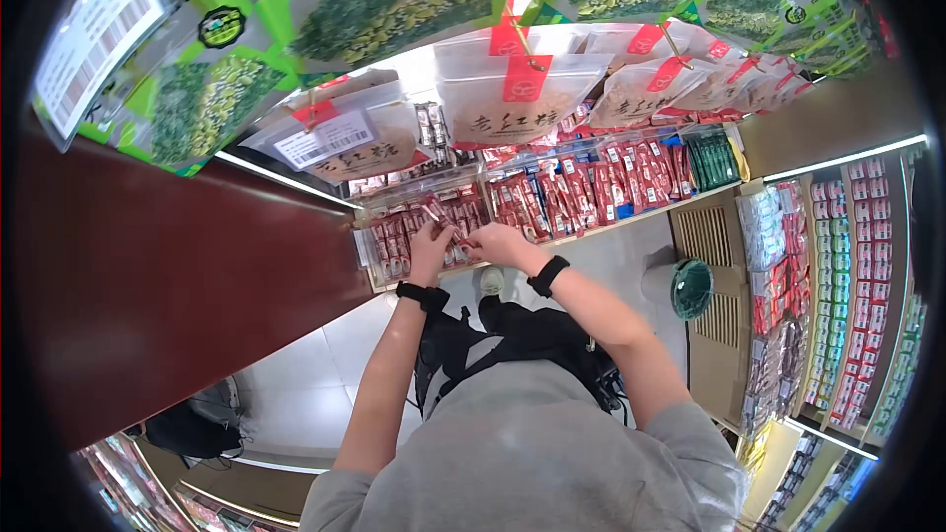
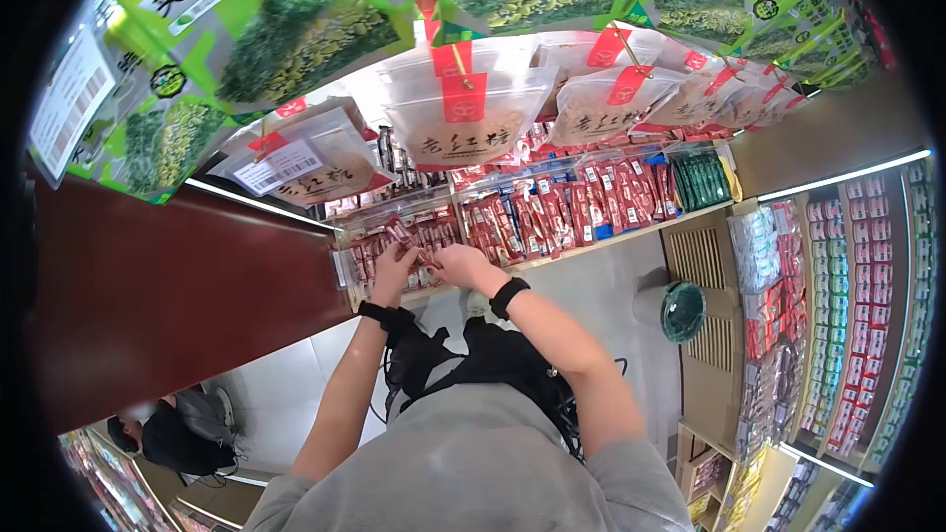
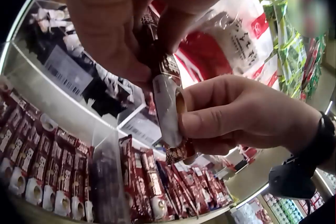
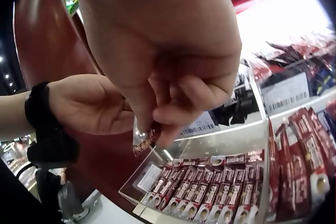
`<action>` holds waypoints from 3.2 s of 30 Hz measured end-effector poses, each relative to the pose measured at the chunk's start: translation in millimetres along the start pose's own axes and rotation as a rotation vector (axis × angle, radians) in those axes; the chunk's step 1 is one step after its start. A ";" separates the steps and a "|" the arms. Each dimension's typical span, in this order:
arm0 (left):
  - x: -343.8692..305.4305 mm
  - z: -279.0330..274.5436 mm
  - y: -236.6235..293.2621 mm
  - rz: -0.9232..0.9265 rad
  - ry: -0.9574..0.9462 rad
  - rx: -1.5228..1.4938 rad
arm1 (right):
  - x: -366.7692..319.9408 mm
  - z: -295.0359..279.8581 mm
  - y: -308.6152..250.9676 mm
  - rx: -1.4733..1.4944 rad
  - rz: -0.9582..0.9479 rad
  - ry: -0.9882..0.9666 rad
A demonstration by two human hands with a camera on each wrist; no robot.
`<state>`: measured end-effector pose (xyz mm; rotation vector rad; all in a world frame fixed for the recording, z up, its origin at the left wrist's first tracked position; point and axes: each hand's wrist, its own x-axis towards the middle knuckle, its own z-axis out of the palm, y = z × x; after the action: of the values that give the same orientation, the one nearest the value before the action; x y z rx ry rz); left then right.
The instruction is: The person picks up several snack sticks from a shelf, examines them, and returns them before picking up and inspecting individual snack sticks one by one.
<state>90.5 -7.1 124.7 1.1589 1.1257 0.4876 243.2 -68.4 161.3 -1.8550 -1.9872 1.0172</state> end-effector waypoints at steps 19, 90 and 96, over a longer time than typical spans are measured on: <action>110.0 41.9 -102.0 -0.151 0.084 0.696 | -67.5 70.7 81.0 0.424 0.508 0.221; 51.4 3.7 -49.8 -0.470 -0.112 -0.106 | -12.6 73.8 50.1 0.667 0.312 0.026; 59.3 6.7 -44.9 -0.502 -0.172 -0.030 | -12.7 84.5 53.6 0.627 0.337 0.041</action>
<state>110.7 19.9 58.1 0.8313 1.2012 0.0160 236.1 -110.2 69.7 -1.8314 -1.1443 1.4649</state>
